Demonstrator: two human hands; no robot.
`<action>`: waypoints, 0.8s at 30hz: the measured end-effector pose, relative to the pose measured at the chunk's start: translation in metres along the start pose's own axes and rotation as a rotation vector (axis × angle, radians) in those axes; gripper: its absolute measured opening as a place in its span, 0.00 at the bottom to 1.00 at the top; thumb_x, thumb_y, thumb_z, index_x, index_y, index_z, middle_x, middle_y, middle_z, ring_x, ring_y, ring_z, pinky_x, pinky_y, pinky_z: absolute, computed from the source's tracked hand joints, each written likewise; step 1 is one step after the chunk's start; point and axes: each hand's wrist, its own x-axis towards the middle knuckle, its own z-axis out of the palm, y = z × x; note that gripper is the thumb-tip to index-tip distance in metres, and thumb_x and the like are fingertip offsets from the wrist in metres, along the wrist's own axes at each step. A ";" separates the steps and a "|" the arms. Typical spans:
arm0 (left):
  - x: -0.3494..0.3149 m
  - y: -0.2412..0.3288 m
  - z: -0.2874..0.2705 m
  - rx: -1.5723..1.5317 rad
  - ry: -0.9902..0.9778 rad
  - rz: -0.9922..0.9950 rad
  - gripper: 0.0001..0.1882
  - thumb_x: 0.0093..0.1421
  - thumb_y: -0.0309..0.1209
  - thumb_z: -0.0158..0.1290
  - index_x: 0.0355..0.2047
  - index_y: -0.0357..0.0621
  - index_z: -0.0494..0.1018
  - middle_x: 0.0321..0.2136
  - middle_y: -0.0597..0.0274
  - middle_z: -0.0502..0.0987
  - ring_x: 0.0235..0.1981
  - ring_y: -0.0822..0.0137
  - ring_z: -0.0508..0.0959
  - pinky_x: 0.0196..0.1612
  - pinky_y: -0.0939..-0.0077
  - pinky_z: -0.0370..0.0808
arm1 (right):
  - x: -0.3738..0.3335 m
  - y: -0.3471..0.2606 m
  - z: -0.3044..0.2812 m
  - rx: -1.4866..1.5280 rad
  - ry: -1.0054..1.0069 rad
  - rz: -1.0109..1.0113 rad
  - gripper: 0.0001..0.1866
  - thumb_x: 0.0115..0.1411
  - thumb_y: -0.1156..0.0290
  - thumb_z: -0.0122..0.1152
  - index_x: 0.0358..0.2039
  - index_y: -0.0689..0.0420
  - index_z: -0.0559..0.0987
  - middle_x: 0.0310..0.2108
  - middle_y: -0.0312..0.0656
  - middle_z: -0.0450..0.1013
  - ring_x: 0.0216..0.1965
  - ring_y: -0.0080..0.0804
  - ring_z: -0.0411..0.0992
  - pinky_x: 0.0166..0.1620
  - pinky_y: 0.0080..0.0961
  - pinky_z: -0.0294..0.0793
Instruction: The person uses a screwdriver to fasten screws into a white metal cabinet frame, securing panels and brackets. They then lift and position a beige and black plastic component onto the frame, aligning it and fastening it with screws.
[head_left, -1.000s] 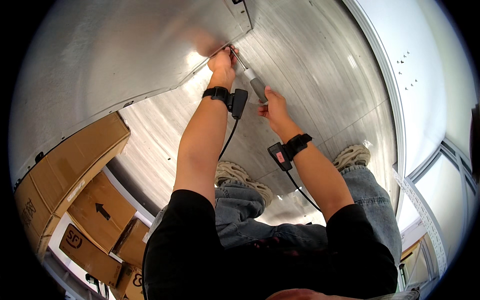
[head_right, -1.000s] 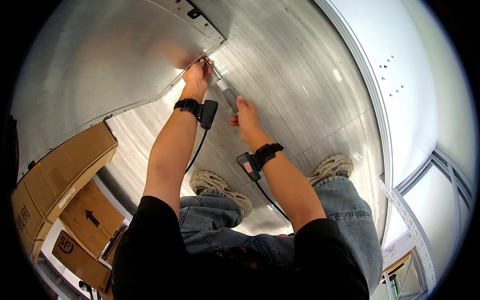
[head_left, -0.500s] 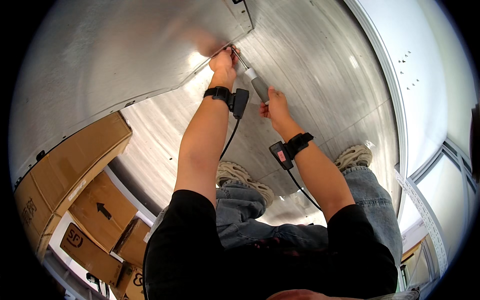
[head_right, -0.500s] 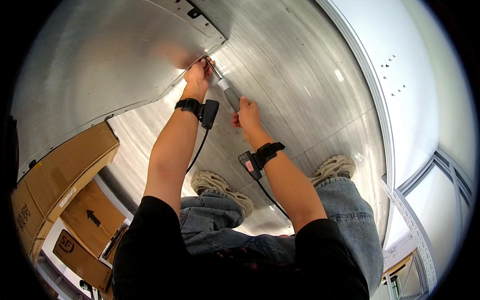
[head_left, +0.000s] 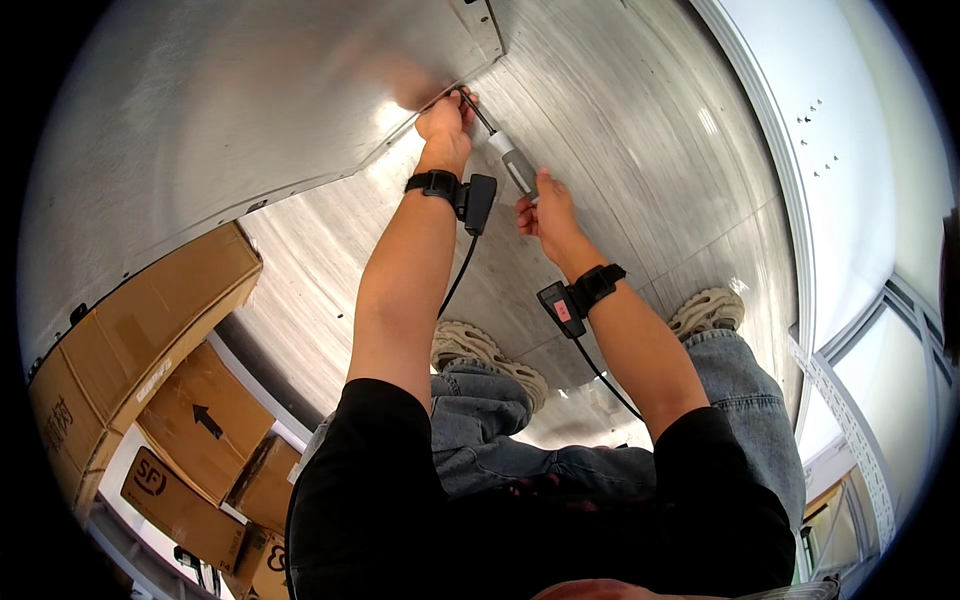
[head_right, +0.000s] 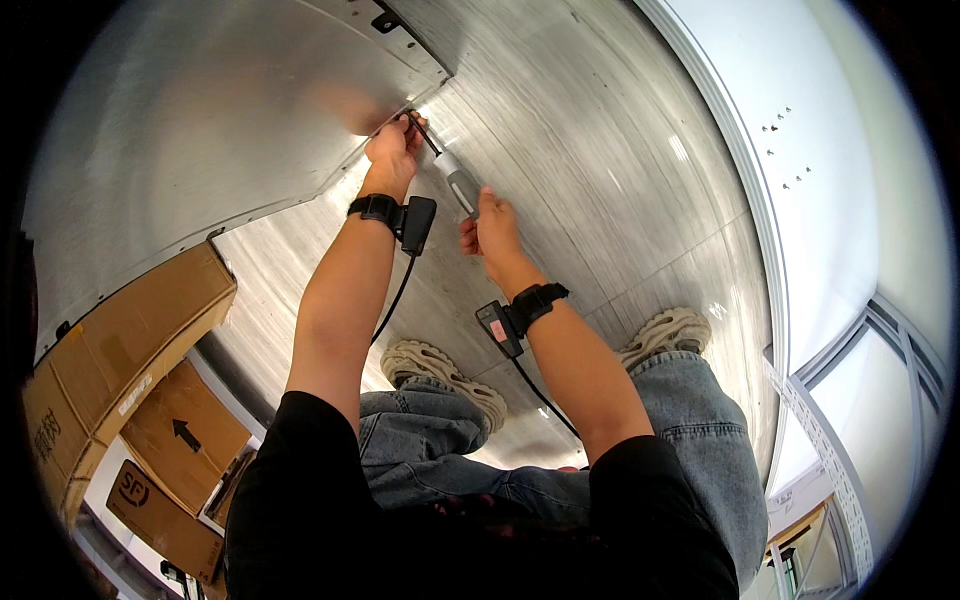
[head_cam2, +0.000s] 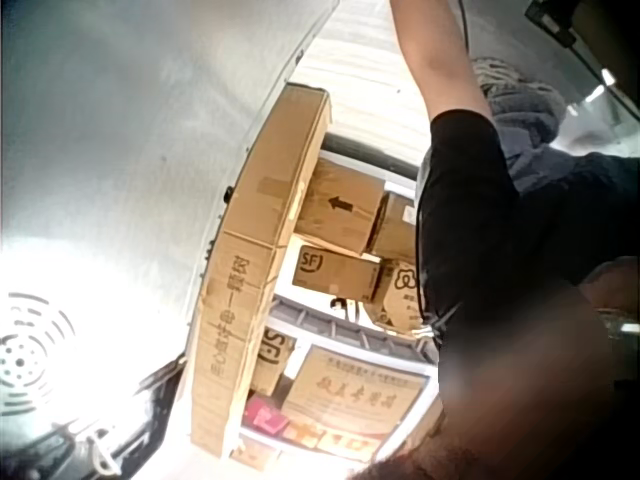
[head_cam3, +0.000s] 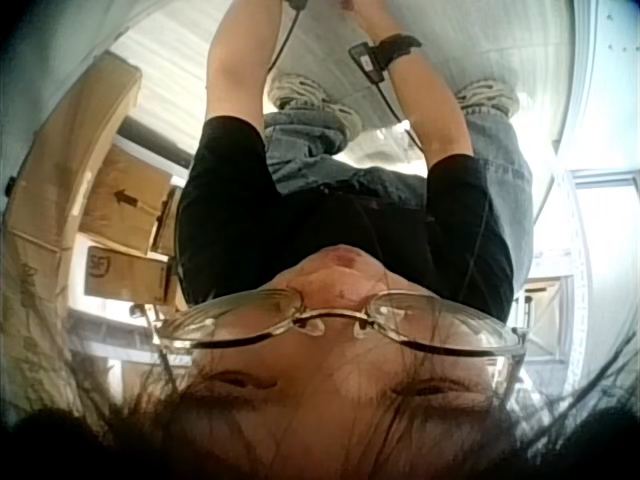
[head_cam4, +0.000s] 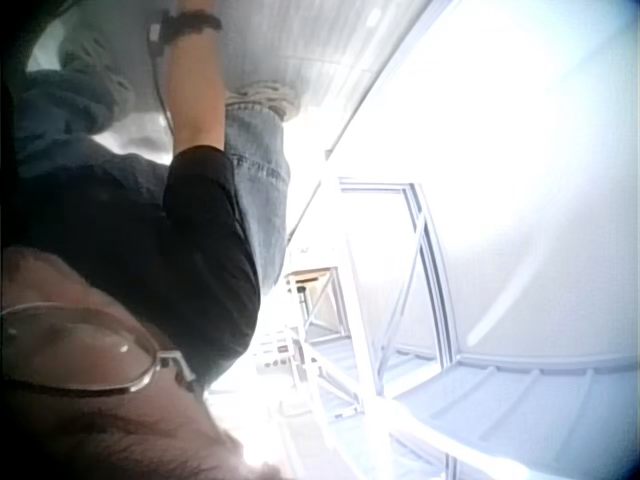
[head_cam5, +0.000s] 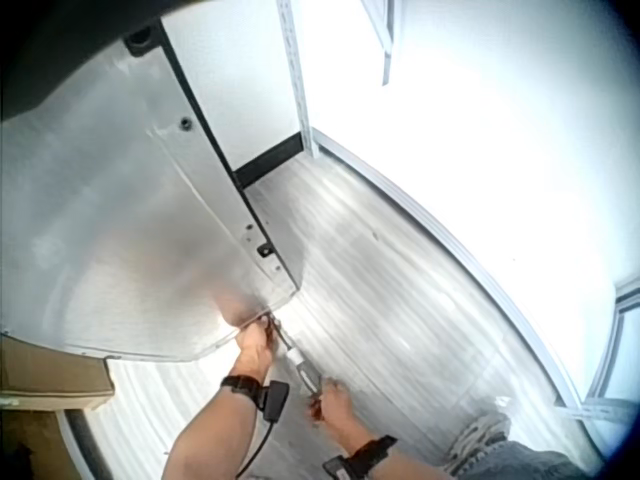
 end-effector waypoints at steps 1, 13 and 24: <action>0.001 0.000 0.000 -0.002 -0.005 -0.002 0.04 0.61 0.21 0.45 0.32 0.38 0.71 0.26 0.60 0.78 0.23 0.67 0.79 0.20 0.83 0.73 | 0.004 0.004 0.000 -0.063 -0.002 -0.040 0.28 0.64 0.49 0.45 0.46 0.66 0.65 0.25 0.42 0.69 0.23 0.28 0.69 0.27 0.27 0.72; 0.003 -0.001 -0.001 0.001 -0.003 -0.014 0.05 0.60 0.21 0.45 0.32 0.38 0.71 0.26 0.59 0.78 0.24 0.66 0.79 0.19 0.82 0.72 | 0.002 0.004 0.004 -0.132 -0.091 -0.007 0.25 0.62 0.48 0.47 0.40 0.62 0.68 0.26 0.40 0.68 0.23 0.28 0.68 0.30 0.27 0.70; 0.004 -0.001 -0.003 -0.007 -0.026 -0.020 0.05 0.61 0.21 0.45 0.34 0.38 0.71 0.27 0.59 0.77 0.25 0.65 0.79 0.20 0.81 0.73 | 0.002 0.000 0.000 -0.021 -0.093 0.011 0.25 0.61 0.53 0.52 0.43 0.65 0.66 0.23 0.37 0.64 0.22 0.25 0.65 0.27 0.26 0.69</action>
